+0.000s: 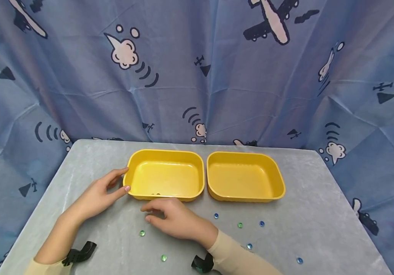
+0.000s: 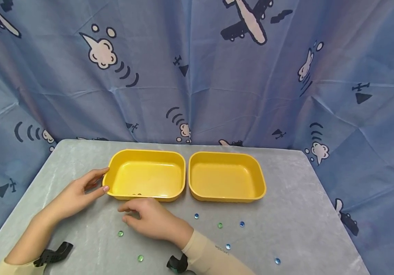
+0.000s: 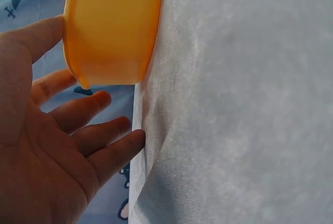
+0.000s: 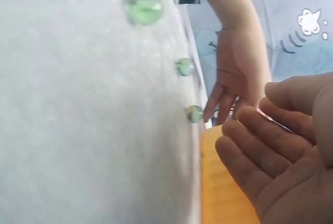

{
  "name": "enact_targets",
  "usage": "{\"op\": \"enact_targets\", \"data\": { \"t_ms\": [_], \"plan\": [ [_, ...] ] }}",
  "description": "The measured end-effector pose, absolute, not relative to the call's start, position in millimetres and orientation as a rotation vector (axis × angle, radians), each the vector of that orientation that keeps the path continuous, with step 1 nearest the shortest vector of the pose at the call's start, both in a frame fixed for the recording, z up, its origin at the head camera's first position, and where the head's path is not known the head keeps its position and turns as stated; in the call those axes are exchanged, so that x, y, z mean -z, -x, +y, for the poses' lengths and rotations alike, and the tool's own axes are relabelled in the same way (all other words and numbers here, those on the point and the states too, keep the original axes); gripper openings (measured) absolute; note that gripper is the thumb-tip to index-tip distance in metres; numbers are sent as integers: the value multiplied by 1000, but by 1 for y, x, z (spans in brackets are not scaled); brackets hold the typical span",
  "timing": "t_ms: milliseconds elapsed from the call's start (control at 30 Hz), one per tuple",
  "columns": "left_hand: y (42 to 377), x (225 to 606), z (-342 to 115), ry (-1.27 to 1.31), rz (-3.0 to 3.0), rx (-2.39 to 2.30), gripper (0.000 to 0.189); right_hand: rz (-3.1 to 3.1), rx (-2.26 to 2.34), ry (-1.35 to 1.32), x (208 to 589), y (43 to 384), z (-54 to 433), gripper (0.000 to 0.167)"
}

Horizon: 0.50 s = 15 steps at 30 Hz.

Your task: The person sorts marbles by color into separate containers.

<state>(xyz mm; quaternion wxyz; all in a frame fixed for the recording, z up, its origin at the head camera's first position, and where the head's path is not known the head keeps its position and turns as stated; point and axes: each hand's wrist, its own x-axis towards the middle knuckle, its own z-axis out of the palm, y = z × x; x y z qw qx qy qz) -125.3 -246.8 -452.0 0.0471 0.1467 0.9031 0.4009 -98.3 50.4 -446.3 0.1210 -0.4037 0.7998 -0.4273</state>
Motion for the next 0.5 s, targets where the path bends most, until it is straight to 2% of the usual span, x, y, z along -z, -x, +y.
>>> {"op": "enact_targets", "data": {
  "t_ms": [500],
  "plan": [
    [124,451,-247,-450,2763,-1221,63,2434,947,1199,465,98,44,26]
  ]
}}
